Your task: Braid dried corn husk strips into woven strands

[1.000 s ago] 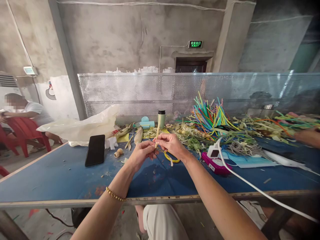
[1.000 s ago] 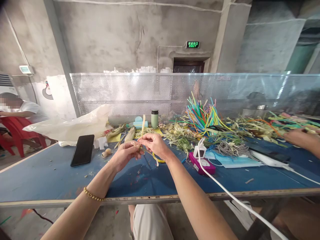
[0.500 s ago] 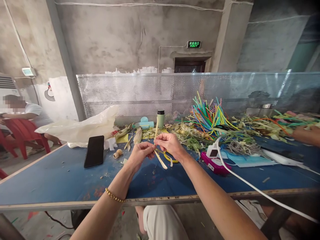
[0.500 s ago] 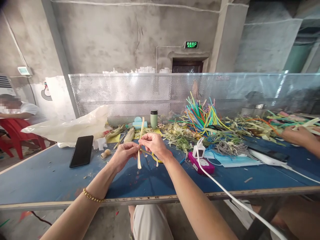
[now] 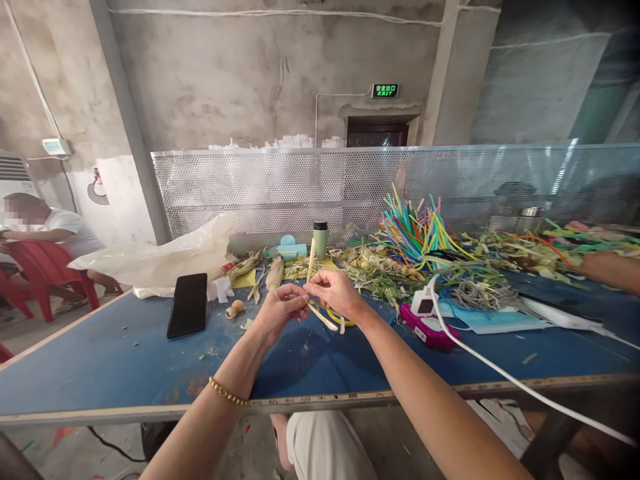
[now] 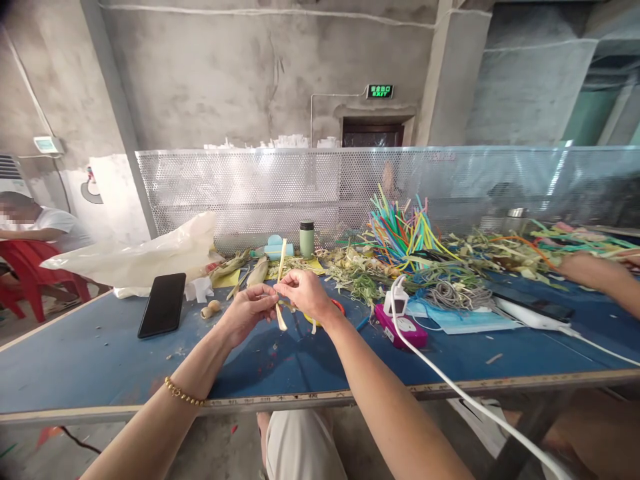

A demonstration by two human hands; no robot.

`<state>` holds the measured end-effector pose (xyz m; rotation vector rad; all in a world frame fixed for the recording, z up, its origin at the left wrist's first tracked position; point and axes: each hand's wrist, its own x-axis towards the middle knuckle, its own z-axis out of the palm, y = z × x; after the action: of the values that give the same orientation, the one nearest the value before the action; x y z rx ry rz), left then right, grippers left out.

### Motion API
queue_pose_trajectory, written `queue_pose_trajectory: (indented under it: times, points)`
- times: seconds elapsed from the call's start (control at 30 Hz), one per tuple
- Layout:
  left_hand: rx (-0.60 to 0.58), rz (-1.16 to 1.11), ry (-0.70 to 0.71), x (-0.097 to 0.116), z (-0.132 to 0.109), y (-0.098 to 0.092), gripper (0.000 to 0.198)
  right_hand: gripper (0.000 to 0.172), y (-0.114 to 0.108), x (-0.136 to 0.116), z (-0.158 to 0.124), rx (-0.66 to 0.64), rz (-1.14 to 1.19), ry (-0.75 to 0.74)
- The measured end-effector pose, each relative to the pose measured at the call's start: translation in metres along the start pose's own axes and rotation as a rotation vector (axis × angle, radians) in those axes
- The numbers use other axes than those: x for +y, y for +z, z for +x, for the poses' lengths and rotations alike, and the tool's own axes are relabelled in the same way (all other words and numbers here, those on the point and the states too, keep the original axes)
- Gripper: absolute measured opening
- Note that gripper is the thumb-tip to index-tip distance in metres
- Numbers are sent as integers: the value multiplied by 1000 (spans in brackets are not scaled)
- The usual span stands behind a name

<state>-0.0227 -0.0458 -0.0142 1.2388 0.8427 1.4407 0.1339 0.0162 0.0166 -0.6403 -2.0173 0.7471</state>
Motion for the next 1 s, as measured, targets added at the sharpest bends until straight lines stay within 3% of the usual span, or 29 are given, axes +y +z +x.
queue_pose_trajectory:
  times: [0.43,0.67,1.0]
  points:
    - [-37,-116,-117,3,1,-2,29,28,3,7,0,-71,155,88]
    - [13,-162,-81,4,0,-1,28,23,6,8,1,-40,124,79]
    - [-17,-74,-112,2,2,-1,24,26,-2,-3,1,20,312,70]
